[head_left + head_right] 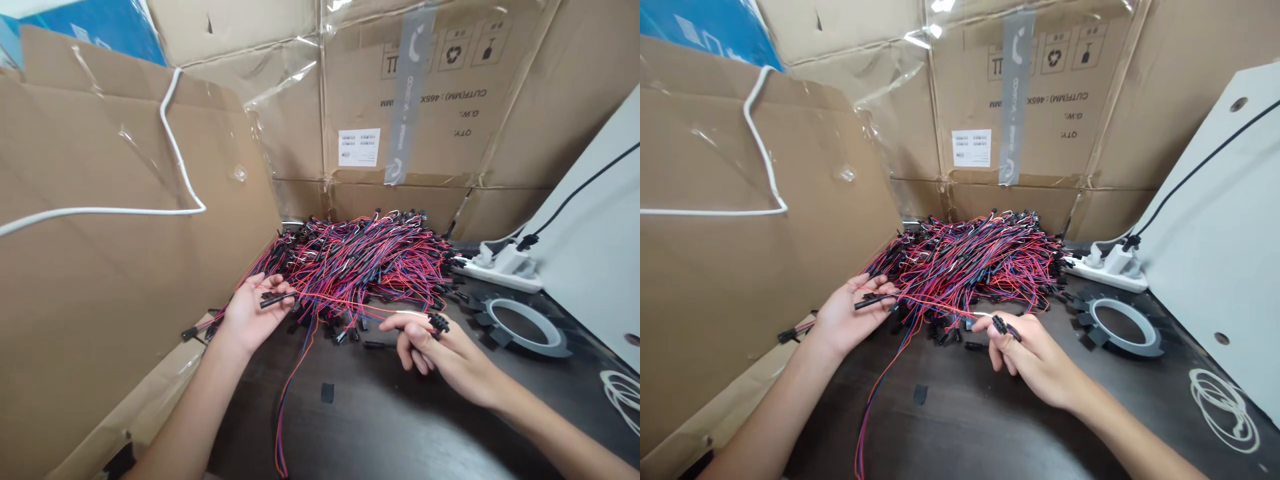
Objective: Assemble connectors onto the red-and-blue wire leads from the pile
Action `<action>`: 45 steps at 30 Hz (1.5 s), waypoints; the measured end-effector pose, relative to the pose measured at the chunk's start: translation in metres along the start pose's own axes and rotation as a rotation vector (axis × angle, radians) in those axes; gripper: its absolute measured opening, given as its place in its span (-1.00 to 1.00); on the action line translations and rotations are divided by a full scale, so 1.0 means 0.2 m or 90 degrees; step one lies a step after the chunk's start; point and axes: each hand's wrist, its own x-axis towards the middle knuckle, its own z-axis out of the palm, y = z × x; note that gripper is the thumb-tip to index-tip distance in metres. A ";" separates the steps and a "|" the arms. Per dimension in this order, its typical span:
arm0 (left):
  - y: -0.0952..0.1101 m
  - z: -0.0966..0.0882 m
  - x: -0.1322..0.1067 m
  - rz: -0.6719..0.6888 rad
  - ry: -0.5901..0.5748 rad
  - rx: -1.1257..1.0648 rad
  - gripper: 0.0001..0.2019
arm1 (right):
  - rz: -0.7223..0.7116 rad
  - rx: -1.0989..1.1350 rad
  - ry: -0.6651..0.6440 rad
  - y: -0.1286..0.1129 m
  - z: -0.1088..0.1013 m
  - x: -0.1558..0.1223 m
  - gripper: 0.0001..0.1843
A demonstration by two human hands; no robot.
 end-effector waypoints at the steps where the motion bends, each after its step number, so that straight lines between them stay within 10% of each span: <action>1: 0.00 0.00 0.00 0.012 0.007 -0.007 -0.65 | -0.001 0.000 -0.001 0.00 0.00 0.00 -0.47; 25: -0.04 -0.06 -0.01 0.179 0.008 0.359 -0.89 | 0.004 -0.080 0.036 -0.01 -0.03 0.01 -0.48; 45: 0.02 -0.01 -0.10 0.026 -0.028 0.009 -0.44 | 0.017 -0.076 0.030 0.00 -0.01 0.00 -0.51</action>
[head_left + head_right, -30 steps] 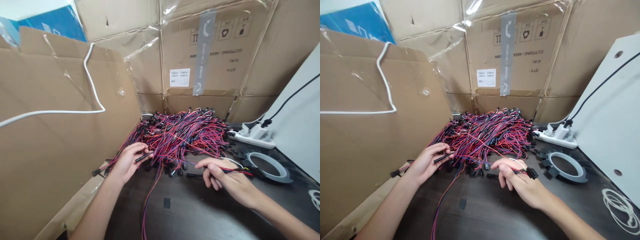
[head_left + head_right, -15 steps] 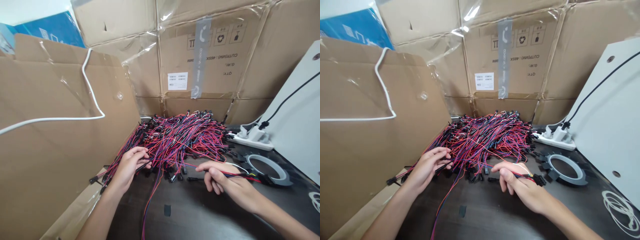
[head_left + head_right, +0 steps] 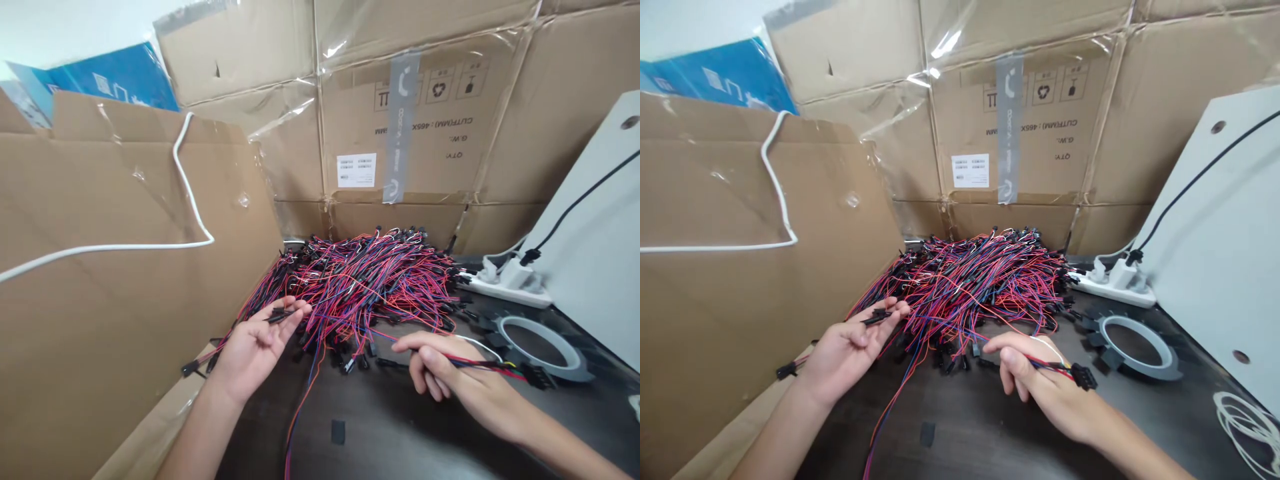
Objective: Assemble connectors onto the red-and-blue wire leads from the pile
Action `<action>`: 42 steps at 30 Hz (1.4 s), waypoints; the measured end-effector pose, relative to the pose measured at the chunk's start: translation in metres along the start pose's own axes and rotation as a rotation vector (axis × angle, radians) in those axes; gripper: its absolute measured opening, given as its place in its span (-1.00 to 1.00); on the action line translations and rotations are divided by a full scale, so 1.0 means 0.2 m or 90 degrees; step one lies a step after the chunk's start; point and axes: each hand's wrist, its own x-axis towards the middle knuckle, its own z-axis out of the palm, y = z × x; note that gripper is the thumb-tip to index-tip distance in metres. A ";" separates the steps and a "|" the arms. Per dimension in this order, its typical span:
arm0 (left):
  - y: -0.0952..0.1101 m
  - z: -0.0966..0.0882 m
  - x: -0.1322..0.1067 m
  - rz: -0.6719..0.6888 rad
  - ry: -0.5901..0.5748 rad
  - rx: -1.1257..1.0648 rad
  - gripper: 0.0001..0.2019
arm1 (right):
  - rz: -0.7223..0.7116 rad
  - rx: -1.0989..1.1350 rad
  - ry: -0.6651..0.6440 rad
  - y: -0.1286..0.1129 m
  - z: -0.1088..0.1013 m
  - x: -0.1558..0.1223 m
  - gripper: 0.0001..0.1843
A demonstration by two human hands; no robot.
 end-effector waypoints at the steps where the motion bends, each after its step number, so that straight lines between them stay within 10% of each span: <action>1: 0.00 0.00 0.00 0.007 0.007 0.007 -0.43 | 0.003 0.000 0.001 0.00 0.00 0.00 -0.50; 11: -0.06 -0.02 -0.01 0.109 -0.115 0.204 -0.73 | 0.036 -0.018 -0.005 0.00 0.00 -0.01 -0.47; 23: -0.07 -0.03 0.01 0.203 0.006 0.289 -0.75 | 0.029 -0.085 -0.023 0.01 0.02 -0.03 -0.50; 42: -0.03 -0.08 0.00 0.026 0.006 0.170 -0.57 | -0.020 -0.034 -0.002 -0.01 0.00 -0.02 -0.53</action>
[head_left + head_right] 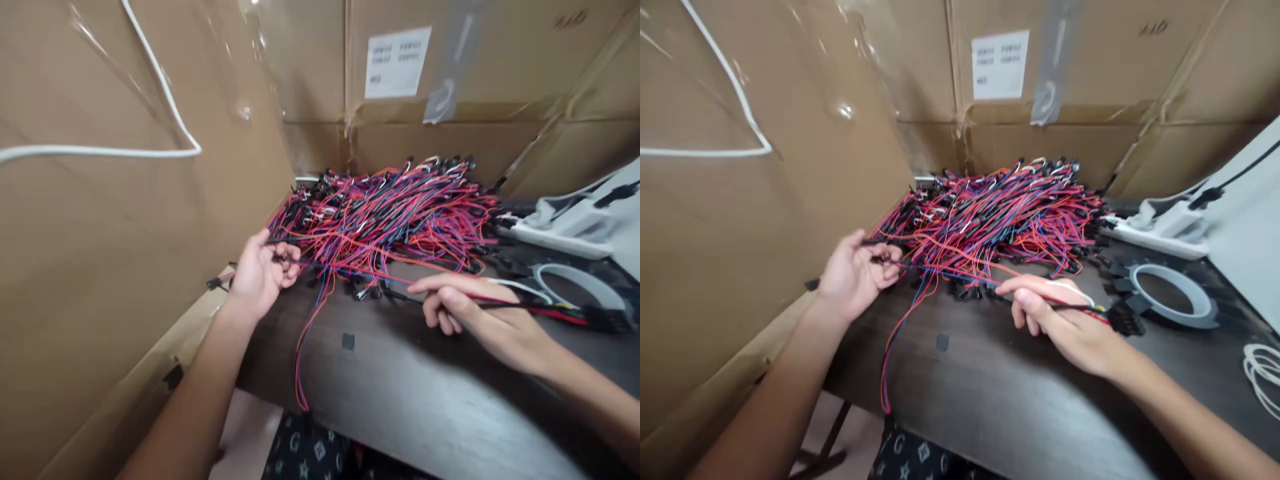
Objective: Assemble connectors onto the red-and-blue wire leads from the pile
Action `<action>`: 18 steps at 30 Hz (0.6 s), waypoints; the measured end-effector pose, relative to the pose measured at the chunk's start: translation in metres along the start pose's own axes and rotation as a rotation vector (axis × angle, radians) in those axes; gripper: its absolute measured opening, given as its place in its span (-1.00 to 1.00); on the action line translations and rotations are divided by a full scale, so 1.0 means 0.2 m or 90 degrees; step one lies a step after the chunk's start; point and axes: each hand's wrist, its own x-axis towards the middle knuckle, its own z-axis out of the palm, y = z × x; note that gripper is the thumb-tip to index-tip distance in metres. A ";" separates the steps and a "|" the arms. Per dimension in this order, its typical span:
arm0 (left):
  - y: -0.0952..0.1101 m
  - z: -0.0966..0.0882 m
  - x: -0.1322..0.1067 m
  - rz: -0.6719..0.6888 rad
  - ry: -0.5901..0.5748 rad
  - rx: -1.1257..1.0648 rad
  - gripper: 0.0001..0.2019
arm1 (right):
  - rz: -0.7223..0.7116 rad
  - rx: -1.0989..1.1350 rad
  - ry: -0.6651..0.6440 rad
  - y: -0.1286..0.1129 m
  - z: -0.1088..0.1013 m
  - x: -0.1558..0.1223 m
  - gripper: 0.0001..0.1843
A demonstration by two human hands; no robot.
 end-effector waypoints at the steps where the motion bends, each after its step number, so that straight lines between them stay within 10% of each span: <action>1: 0.01 0.00 -0.01 -0.007 -0.018 -0.023 -0.52 | 0.013 0.014 0.003 0.00 0.00 0.00 -0.54; 6: -0.01 -0.02 0.00 0.003 0.002 -0.039 -0.67 | 0.066 0.058 0.004 -0.01 0.00 -0.01 -0.53; 12: -0.09 -0.03 -0.02 0.227 0.106 0.168 -0.81 | 0.049 0.019 -0.009 -0.02 0.01 -0.02 -0.58; 18: -0.11 -0.08 -0.17 0.113 0.066 0.162 -0.91 | 0.019 0.121 0.001 -0.02 0.03 -0.02 -0.65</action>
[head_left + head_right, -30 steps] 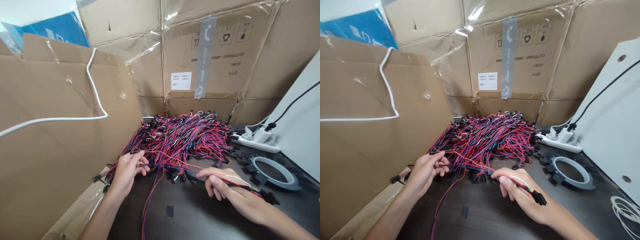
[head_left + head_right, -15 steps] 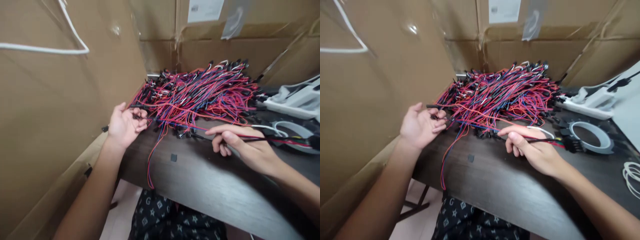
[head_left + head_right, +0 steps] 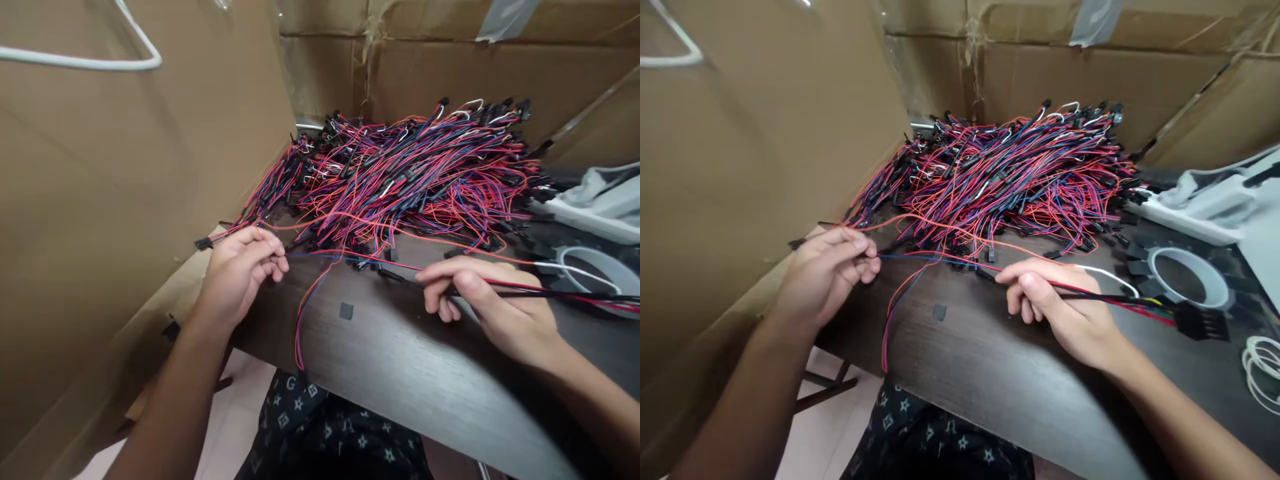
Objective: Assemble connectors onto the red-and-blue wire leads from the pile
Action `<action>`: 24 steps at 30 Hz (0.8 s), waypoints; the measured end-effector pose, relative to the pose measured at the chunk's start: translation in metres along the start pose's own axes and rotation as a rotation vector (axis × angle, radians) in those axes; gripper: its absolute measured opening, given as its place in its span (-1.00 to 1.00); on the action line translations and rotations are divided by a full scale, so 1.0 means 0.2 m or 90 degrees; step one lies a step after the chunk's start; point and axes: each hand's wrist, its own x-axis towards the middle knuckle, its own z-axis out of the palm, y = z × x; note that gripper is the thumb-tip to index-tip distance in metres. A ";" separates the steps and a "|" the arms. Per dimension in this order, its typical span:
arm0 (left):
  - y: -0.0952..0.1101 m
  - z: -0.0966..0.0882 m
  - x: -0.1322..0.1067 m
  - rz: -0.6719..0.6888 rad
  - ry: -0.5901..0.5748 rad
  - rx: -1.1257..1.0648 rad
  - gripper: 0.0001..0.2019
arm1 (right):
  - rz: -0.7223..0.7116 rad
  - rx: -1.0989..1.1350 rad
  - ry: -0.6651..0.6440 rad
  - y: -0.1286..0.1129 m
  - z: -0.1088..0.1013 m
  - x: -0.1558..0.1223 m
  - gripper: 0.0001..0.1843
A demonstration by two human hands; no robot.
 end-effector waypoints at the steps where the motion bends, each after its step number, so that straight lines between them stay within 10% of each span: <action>1: 0.00 -0.01 -0.03 -0.018 -0.010 -0.009 -0.92 | -0.002 0.022 0.003 0.00 0.00 0.00 -0.67; 7: 0.06 -0.07 -0.21 0.070 -0.137 -0.013 -0.84 | -0.045 0.217 0.074 0.02 0.01 0.02 -0.74; 14: 0.21 -0.04 -0.32 0.164 -0.434 0.354 -0.69 | 0.070 0.528 0.118 0.03 -0.11 0.09 -0.67; 24: 0.16 0.27 -0.08 0.456 -0.164 0.637 -0.78 | 0.086 0.882 -0.008 0.16 -0.21 0.10 -0.36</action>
